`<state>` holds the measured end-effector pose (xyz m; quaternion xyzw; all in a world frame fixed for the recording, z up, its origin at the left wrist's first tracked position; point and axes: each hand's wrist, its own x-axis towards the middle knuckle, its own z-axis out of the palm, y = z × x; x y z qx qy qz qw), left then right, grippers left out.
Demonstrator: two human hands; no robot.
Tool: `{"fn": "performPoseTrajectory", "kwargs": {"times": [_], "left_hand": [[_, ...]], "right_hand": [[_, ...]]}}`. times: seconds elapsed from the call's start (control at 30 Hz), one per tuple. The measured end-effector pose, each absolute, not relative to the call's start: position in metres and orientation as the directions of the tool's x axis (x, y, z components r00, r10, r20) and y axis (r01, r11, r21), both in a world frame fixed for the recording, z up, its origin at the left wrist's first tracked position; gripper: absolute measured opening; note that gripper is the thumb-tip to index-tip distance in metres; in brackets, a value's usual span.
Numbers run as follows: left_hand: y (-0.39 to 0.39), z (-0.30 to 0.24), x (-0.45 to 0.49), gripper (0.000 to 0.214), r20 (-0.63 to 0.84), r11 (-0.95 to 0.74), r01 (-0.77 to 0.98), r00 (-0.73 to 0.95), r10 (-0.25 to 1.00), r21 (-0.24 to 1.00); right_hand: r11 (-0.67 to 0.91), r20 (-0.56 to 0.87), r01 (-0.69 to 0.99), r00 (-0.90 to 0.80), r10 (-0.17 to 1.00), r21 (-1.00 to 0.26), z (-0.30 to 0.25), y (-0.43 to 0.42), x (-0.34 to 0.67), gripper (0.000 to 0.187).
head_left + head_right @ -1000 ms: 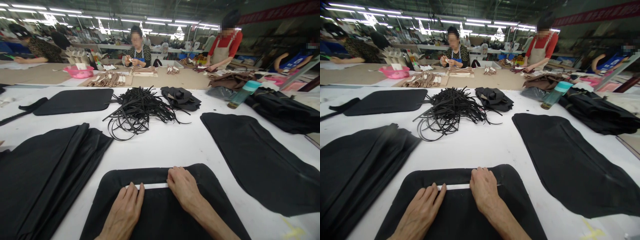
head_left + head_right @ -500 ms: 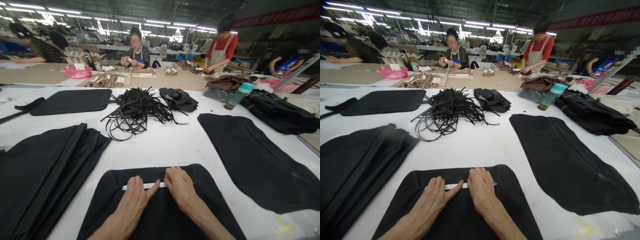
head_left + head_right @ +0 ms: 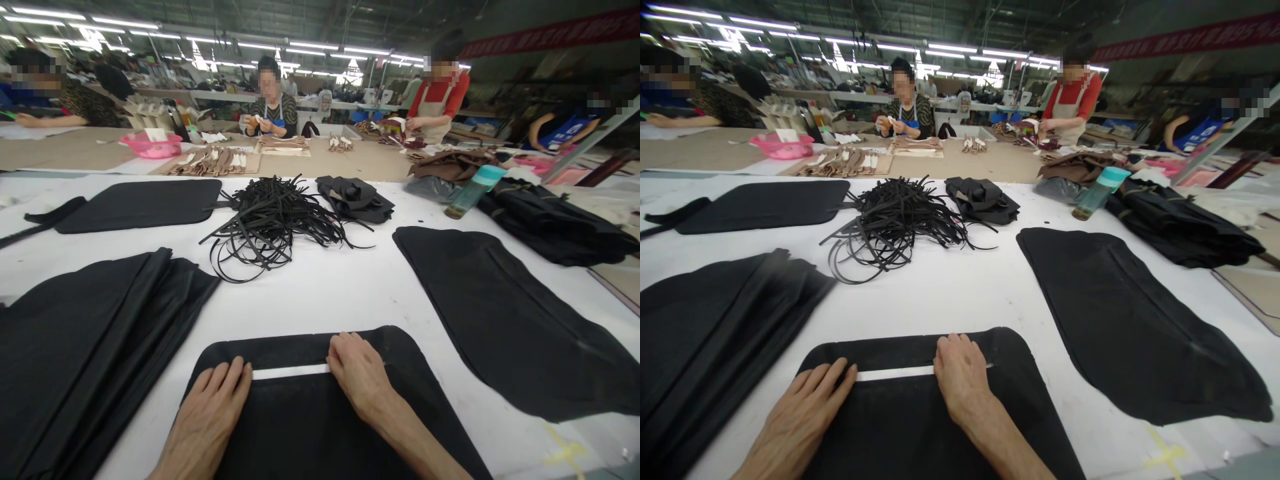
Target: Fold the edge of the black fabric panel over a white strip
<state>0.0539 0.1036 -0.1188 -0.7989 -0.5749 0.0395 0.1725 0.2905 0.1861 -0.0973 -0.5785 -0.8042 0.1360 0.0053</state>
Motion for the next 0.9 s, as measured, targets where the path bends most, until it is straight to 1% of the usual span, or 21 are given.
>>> {"fn": "performPoseTrajectory", "kwargs": {"times": [0.07, 0.13, 0.27, 0.3, 0.4, 0.5, 0.57, 0.63, 0.7, 0.8, 0.9], "left_hand": [[0.106, -0.112, 0.068, 0.043, 0.15, -0.224, 0.928, 0.278, 0.949, -0.298], [0.109, -0.109, 0.09, 0.041, 0.174, -0.204, 0.944, 0.253, 0.952, -0.258], [0.118, -0.125, 0.138, 0.042, 0.276, -0.339, 0.929, 0.368, 0.888, -0.15], [0.12, -0.131, 0.146, 0.041, 0.288, -0.366, 0.92, 0.392, 0.874, -0.141], [0.125, -0.145, 0.159, 0.043, 0.279, -0.402, 0.9, 0.434, 0.857, -0.166], [0.126, -0.148, 0.158, 0.046, 0.25, -0.409, 0.895, 0.443, 0.861, -0.177], [0.125, -0.148, 0.156, 0.045, 0.249, -0.407, 0.897, 0.44, 0.863, -0.173], [0.123, -0.149, 0.155, 0.046, 0.254, -0.404, 0.897, 0.439, 0.862, -0.179], [0.122, -0.15, 0.156, 0.047, 0.253, -0.404, 0.897, 0.439, 0.862, -0.181], [0.121, -0.151, 0.158, 0.045, 0.245, -0.392, 0.908, 0.418, 0.875, -0.149], [0.119, -0.149, 0.161, 0.045, 0.229, -0.376, 0.917, 0.397, 0.889, -0.133]], "right_hand": [[0.295, -0.154, 0.931, -0.331, 0.931, -0.216, -0.096, 0.186, 0.289, 0.016], [0.3, -0.157, 0.931, -0.334, 0.929, -0.208, -0.095, 0.186, 0.287, 0.016], [0.297, -0.174, 0.934, -0.332, 0.927, -0.199, -0.093, 0.186, 0.285, 0.019], [0.296, -0.179, 0.932, -0.334, 0.926, -0.207, -0.093, 0.186, 0.286, 0.019], [0.328, -0.168, 0.899, -0.385, 0.907, -0.289, -0.093, 0.187, 0.294, 0.016], [0.422, -0.121, 0.812, -0.504, 0.855, -0.404, -0.096, 0.188, 0.308, 0.014], [0.48, -0.086, 0.748, -0.574, 0.814, -0.458, -0.097, 0.188, 0.318, 0.02], [0.496, -0.061, 0.72, -0.595, 0.802, -0.485, -0.098, 0.189, 0.326, 0.026], [0.485, -0.056, 0.729, -0.578, 0.814, -0.483, -0.097, 0.19, 0.335, 0.027], [0.483, -0.074, 0.766, -0.561, 0.824, -0.425, -0.096, 0.194, 0.349, 0.012], [0.485, -0.085, 0.795, -0.547, 0.833, -0.364, -0.095, 0.196, 0.362, 0.013]]}}
